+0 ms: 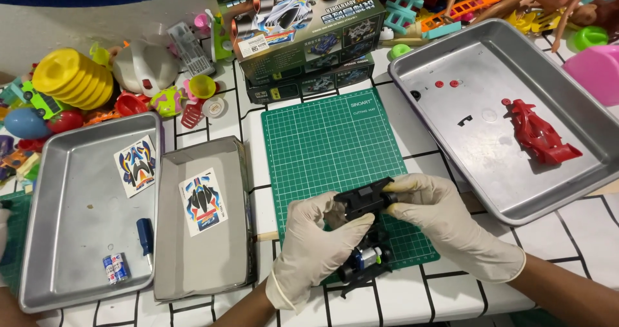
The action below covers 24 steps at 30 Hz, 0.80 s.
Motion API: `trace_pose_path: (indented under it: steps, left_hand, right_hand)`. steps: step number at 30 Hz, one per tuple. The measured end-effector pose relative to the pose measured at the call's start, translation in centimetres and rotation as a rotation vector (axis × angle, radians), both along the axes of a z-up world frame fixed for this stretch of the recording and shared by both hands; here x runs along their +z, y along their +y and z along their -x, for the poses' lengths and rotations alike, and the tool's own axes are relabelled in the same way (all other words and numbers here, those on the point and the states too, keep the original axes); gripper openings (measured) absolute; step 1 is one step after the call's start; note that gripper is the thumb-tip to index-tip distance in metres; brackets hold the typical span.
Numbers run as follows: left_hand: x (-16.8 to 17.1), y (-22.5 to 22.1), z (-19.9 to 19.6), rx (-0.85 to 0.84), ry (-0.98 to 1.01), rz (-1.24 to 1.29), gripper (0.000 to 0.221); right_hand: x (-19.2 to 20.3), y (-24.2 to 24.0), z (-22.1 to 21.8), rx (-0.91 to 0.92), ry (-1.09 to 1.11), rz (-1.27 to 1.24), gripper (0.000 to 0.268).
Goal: Assembling a small plastic toy car model by fitting wheels and chassis components together on a cutting mat.
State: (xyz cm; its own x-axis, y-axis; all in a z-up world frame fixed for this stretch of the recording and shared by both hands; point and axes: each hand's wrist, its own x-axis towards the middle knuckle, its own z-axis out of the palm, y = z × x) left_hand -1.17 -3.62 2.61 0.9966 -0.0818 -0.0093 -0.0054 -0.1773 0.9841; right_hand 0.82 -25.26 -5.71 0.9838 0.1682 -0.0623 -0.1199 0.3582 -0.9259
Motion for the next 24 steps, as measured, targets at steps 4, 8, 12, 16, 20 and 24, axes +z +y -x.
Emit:
trace_pose_path:
  steps: [4, 8, 12, 16, 20, 24]
  left_hand:
    - [-0.5, -0.3, -1.1, 0.044, 0.149, 0.085, 0.02]
    - [-2.4, 0.0, -2.3, 0.124, 0.26, 0.13, 0.041]
    - [-1.3, 0.7, -3.0, 0.105, 0.119, -0.29, 0.05]
    - [-3.6, 0.9, -3.0, 0.071, -0.206, -0.834, 0.103]
    - [-3.9, 0.2, -2.8, -0.032, -0.357, -1.141, 0.08]
    - [-7.1, -2.0, -2.7, -0.147, -0.528, -1.463, 0.068]
  right_hand:
    - [0.6, 1.1, -0.2, -0.049, 0.117, -0.085, 0.034]
    - [2.2, 2.2, -0.1, -0.156, 0.041, 0.168, 0.029]
    - [1.0, 1.8, -0.7, -0.085, -0.034, 0.393, 0.033]
    - [1.5, 1.4, -1.3, 0.04, -0.059, 0.644, 0.035]
    - [5.2, 1.1, -0.6, 0.09, -0.069, 0.827, 0.04]
    - [9.0, -0.6, -1.9, -0.078, 0.006, 0.82, 0.04]
